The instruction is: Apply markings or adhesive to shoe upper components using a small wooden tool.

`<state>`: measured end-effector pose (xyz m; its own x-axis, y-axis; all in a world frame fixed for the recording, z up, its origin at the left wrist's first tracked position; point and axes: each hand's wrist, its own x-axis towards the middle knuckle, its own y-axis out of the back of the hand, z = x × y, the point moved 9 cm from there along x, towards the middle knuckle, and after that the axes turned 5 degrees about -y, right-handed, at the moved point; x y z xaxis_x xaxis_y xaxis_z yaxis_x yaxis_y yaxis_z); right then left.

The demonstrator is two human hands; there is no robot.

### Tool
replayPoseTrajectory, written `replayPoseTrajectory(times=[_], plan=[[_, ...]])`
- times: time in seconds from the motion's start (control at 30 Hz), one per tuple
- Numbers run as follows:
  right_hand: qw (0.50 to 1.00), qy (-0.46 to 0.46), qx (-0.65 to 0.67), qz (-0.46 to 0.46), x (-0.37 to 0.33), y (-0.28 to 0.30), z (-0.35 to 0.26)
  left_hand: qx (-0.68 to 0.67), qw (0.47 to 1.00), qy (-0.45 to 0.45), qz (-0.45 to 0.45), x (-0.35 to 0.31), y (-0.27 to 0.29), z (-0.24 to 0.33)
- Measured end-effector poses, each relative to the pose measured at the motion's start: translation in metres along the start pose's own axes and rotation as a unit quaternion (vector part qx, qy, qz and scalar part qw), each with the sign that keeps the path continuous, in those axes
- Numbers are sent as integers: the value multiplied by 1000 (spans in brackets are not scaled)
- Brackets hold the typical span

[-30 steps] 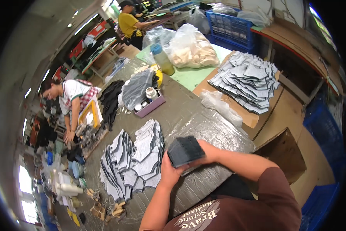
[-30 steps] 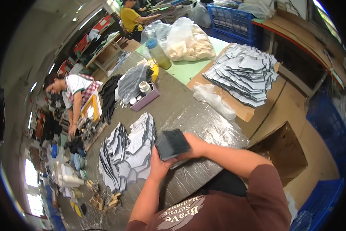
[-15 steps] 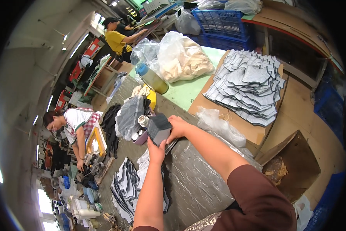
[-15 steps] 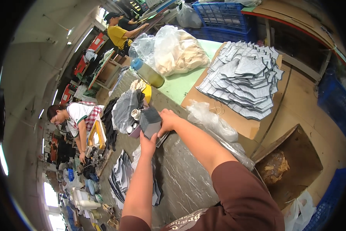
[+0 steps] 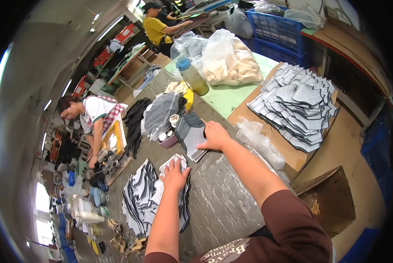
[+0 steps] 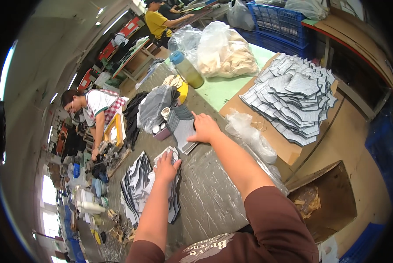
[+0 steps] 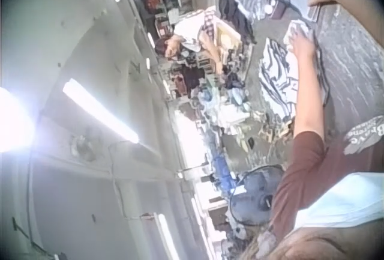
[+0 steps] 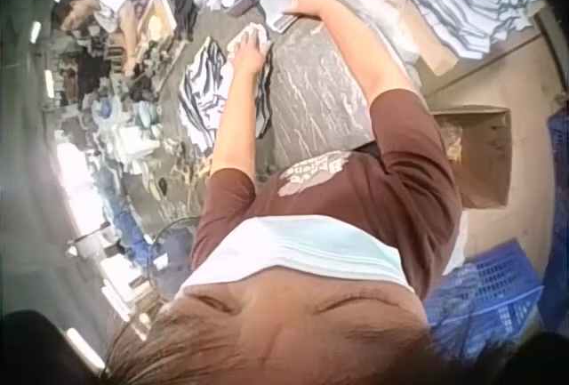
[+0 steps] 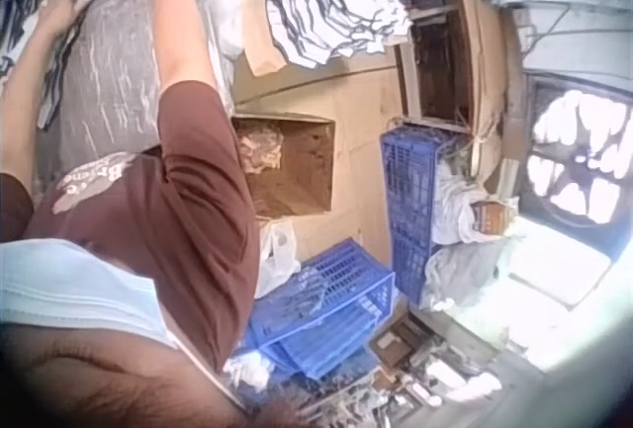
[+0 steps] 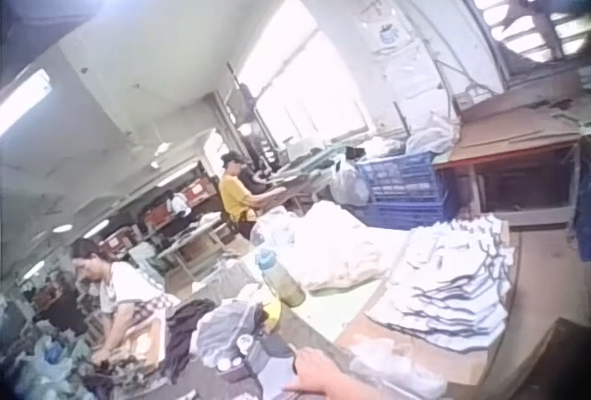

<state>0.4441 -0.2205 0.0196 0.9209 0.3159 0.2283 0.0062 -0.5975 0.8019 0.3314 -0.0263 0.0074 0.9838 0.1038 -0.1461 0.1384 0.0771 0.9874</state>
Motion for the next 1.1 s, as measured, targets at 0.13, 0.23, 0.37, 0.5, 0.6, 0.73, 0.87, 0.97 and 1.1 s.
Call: replayPoseTrajectory(times=[0.13,0.23,0.37,0.5,0.6,0.73,0.87,0.97,1.1], plan=[[1000,-22,4,10,-2,6,-2,11,1000,-20,2,-26,-11,0],[993,-64,94,18,-7,14,-9,-112,989,-61,74,-35,-1,-20],[984,-19,152,88,-19,8,6,-413,887,-110,171,-66,37,-42],[982,-85,143,88,-29,13,14,-487,860,-24,147,-120,34,-89],[975,-53,119,178,-40,24,7,-268,941,-89,184,-157,39,-86],[926,66,4,372,-76,57,-50,-153,954,-127,223,-186,18,-76],[963,176,170,109,-75,14,-130,-94,964,-132,212,-214,33,-47],[983,138,123,-14,-42,-51,-154,-87,968,-132,197,-233,26,-48],[970,-23,-124,-209,-13,-107,-155,-156,967,-125,159,-246,-17,-66]])
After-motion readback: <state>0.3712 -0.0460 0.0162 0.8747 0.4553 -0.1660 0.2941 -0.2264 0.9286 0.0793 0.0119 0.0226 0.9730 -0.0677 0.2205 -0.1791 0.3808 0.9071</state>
